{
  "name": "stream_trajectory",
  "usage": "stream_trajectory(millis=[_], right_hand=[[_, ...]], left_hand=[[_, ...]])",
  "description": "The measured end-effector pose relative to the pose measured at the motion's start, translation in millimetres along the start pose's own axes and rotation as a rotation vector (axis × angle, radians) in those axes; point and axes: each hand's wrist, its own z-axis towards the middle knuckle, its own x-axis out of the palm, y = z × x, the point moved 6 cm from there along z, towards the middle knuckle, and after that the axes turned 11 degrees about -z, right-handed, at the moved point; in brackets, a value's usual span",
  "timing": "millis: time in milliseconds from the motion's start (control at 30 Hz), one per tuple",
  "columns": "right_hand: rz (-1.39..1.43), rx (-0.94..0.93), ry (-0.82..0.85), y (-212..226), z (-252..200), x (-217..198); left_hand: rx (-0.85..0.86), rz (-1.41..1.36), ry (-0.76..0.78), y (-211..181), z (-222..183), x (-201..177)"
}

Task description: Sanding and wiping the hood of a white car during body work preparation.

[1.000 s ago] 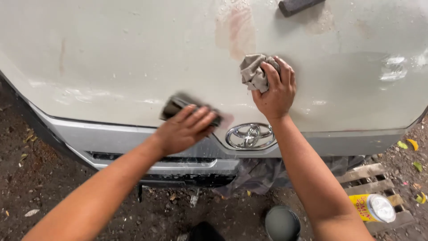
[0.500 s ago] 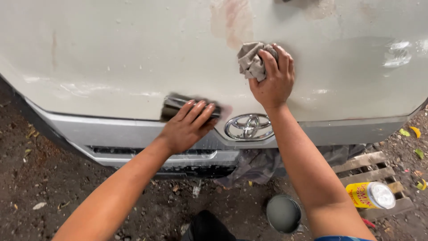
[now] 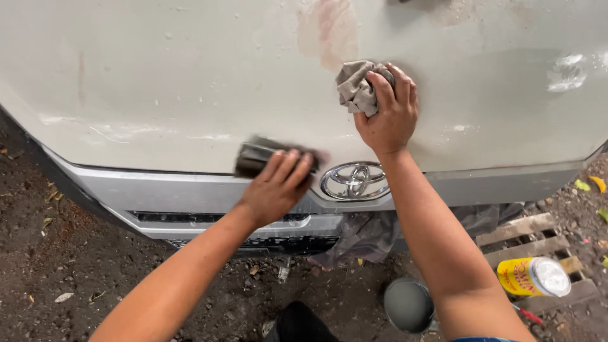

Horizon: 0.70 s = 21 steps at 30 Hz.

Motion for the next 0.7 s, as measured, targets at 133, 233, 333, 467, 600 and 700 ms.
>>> stream_trajectory(millis=[133,233,333,467,600,700], right_hand=[[0.035,-0.055,-0.002,1.1,8.1,3.4],[-0.007,-0.058,-0.009,1.1,6.2,3.3],[-0.011,-0.019,0.006,1.6,4.5,0.4],[-0.004,-0.061,-0.034,1.1,13.1,-0.6],[0.014,-0.032,0.016,-1.0,2.6,4.0],[0.008,-0.033,0.002,-0.5,1.5,3.3]], left_hand=[[0.14,-0.083,-0.021,15.3,4.4,-7.9],[0.079,-0.012,0.011,31.6,-1.1,-4.0],[-0.045,-0.083,-0.02,13.6,2.5,-6.0],[0.093,0.001,-0.093,15.8,16.5,9.1],[0.079,-0.062,0.039,27.1,2.3,-2.9],[-0.149,-0.276,0.008,17.2,2.4,14.2]])
